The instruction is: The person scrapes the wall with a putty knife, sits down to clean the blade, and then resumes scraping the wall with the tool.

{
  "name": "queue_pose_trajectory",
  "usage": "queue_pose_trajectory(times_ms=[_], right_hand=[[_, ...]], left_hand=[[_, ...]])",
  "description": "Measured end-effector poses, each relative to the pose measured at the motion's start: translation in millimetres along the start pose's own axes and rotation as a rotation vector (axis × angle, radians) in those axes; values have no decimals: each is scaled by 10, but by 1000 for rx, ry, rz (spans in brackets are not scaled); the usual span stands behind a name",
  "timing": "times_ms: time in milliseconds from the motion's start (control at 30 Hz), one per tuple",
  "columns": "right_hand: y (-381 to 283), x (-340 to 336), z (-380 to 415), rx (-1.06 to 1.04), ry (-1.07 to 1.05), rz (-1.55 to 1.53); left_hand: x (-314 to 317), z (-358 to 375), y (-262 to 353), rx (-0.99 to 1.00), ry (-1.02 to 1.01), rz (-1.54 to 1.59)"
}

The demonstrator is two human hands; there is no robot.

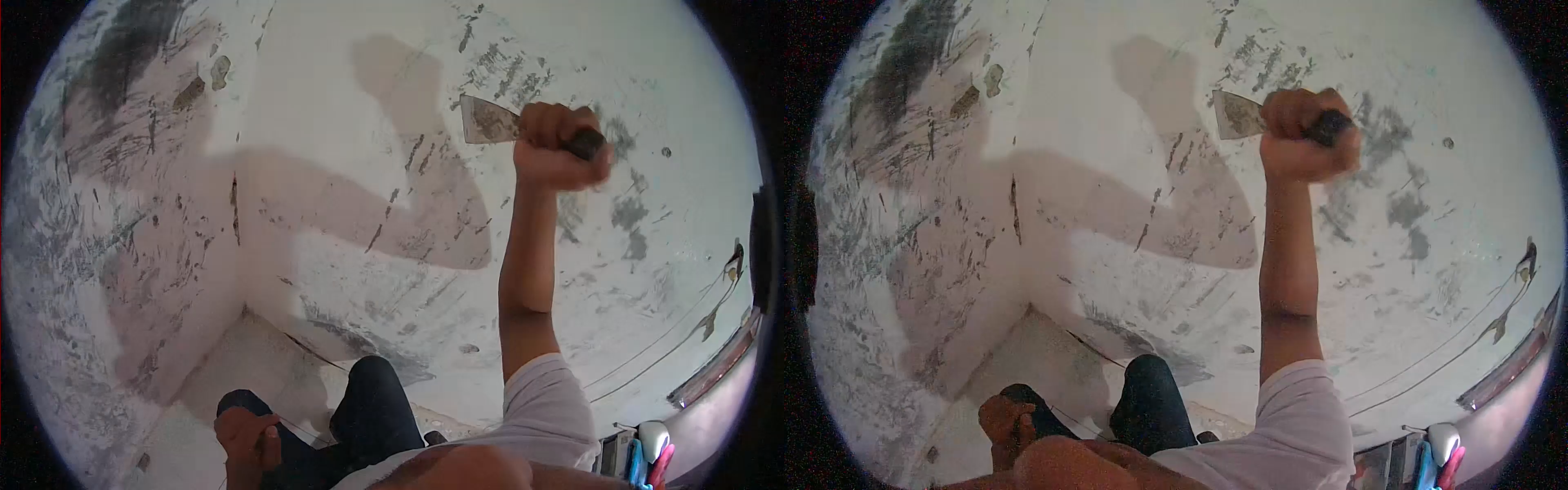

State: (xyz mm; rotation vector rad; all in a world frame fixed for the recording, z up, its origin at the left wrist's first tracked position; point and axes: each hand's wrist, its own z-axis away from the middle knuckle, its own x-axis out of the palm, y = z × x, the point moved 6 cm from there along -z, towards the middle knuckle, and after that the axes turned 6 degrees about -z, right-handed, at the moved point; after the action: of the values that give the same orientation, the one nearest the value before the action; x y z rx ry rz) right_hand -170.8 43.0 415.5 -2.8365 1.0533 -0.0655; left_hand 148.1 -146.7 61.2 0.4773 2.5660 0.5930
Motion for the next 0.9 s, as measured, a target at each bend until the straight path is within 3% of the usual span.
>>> queue_pose_trajectory(times_ms=[67,100,133,200,233,333,367,400,467,500,533,600,633,667,767,800,867,900], right_hand=[[342,-315,47,42,141,-299],[466,-147,62,19,-75,17],[599,-180,81,111,25,-68],[373,-115,57,32,93,88],[228,-137,32,7,127,-136],[384,-260,62,31,235,-151],[659,-242,126,16,273,201],[825,-110,187,226,242,67],[664,-155,194,171,325,68],[445,-106,166,36,150,-71],[496,-99,144,39,145,-81],[424,-240,153,-53,394,47],[430,3,86,-116,207,231],[352,109,44,-73,155,256],[-28,176,47,-22,176,-14],[-27,149,79,-99,97,-213],[448,117,100,-115,285,403],[386,157,86,-78,128,439]], left_hand=[[12,13,-41,-84,20,0],[16,18,-45,-85,13,6],[14,19,-44,-53,7,14],[-7,25,-52,-24,19,0],[-16,44,-46,-9,33,17],[26,115,-92,-40,57,44],[22,131,-118,-77,41,54],[-1,118,-81,-76,30,53],[1,41,-14,-32,-30,72],[4,52,-41,-38,-11,62],[5,85,-82,-63,-11,44],[30,83,-88,-84,-38,33],[32,34,-67,-82,-14,40],[21,5,-53,-81,14,47],[55,10,-45,-40,13,29],[74,23,-59,-48,21,35],[106,50,-98,-85,-51,49],[99,55,-71,-83,-58,54]])
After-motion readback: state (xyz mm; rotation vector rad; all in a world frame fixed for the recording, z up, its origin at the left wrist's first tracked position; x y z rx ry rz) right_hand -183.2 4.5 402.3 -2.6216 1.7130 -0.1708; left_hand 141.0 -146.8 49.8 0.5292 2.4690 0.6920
